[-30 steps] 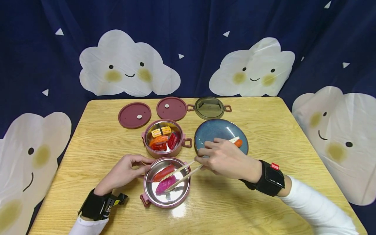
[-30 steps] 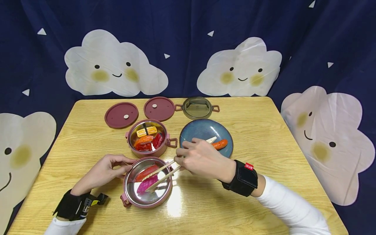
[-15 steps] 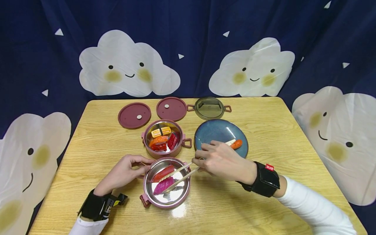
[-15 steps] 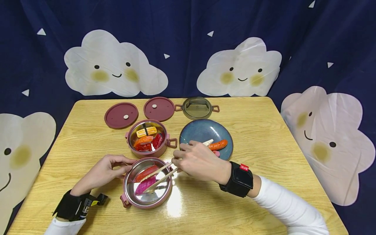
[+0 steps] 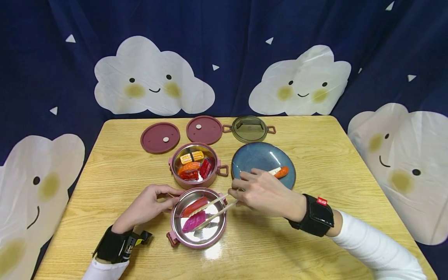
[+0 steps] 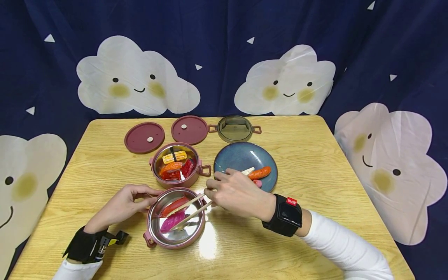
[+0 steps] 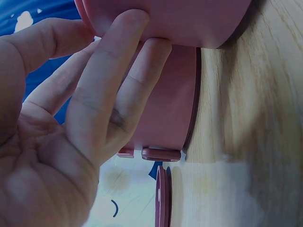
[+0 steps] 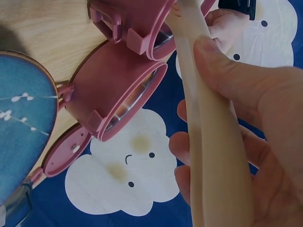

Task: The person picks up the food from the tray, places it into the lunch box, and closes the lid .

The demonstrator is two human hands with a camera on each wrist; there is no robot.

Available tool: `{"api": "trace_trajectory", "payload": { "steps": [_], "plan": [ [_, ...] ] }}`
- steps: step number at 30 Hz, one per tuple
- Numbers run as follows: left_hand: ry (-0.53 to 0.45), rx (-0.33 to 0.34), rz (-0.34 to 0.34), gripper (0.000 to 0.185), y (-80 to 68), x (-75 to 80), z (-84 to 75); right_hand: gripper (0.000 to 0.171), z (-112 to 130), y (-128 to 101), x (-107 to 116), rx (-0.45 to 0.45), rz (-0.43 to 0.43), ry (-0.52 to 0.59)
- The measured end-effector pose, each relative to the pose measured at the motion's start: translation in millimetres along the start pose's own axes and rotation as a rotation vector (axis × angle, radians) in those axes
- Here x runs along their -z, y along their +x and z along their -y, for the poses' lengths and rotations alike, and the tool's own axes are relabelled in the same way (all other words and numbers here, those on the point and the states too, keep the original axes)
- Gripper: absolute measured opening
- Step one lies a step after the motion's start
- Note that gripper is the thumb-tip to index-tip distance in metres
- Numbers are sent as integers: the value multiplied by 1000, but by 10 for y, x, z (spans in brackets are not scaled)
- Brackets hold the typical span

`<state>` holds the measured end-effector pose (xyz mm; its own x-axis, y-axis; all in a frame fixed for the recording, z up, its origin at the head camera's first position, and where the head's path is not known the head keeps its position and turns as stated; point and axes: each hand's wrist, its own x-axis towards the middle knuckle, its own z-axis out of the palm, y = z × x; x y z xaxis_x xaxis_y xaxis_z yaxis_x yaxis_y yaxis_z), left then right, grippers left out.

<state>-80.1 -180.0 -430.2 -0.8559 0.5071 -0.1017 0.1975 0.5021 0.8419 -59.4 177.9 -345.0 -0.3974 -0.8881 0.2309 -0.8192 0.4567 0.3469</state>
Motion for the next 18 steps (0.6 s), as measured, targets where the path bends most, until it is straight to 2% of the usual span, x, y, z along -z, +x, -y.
{"api": "trace_trajectory", "payload": {
  "steps": [18],
  "plan": [
    [-11,12,4,23,-4,-5,1,30,-28,-20,28,-2,-35,-7]
  ]
}}
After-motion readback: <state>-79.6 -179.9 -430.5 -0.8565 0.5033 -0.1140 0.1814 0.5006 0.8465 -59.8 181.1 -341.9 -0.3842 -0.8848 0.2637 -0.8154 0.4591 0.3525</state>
